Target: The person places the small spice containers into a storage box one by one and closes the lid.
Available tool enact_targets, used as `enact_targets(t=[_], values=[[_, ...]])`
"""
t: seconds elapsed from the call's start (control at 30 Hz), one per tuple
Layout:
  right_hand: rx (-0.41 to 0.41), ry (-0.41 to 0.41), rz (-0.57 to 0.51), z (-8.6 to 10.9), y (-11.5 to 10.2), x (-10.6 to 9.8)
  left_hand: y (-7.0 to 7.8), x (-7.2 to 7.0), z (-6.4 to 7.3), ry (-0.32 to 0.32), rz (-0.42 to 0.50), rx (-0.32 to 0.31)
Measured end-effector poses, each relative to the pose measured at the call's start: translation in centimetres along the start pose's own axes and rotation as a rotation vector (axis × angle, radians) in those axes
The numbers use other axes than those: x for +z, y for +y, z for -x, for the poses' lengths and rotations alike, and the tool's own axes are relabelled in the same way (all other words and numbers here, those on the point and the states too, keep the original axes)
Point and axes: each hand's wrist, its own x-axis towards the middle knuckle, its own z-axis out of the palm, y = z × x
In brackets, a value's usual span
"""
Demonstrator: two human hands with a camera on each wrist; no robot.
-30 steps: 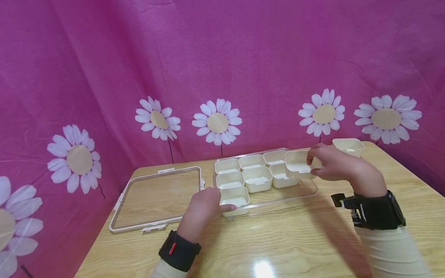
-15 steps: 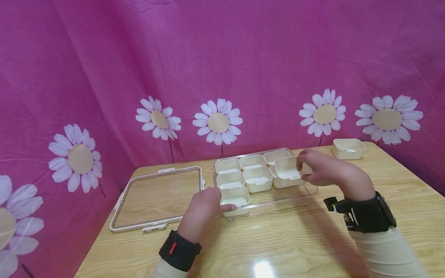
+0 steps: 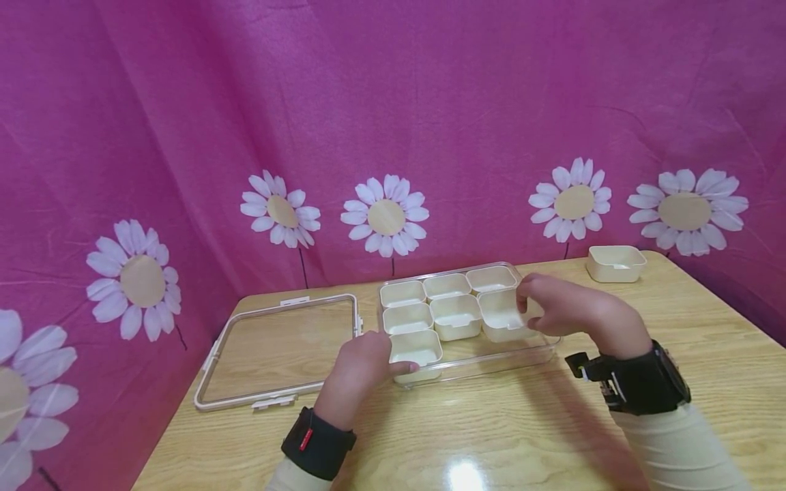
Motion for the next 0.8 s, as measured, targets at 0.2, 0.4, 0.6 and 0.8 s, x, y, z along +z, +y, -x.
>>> enact_targets(t=[0.2,0.4,0.6,0.8], values=[[0.021,-0.048,-0.007,-0.1,-0.3,0.3,0.1,-0.1,0.1,0.004,-0.007,0.009],[0.053,-0.115,0.009,-0.4,-0.7,0.5,0.2,-0.1,0.3,0.01,-0.01,0.019],[0.082,-0.163,-0.006,-0.7,-1.0,0.9,0.1,0.0,0.2,0.006,-0.006,0.013],[0.108,-0.161,-0.017,-0.8,-1.2,1.2,0.1,0.1,0.1,-0.011,0.01,-0.003]])
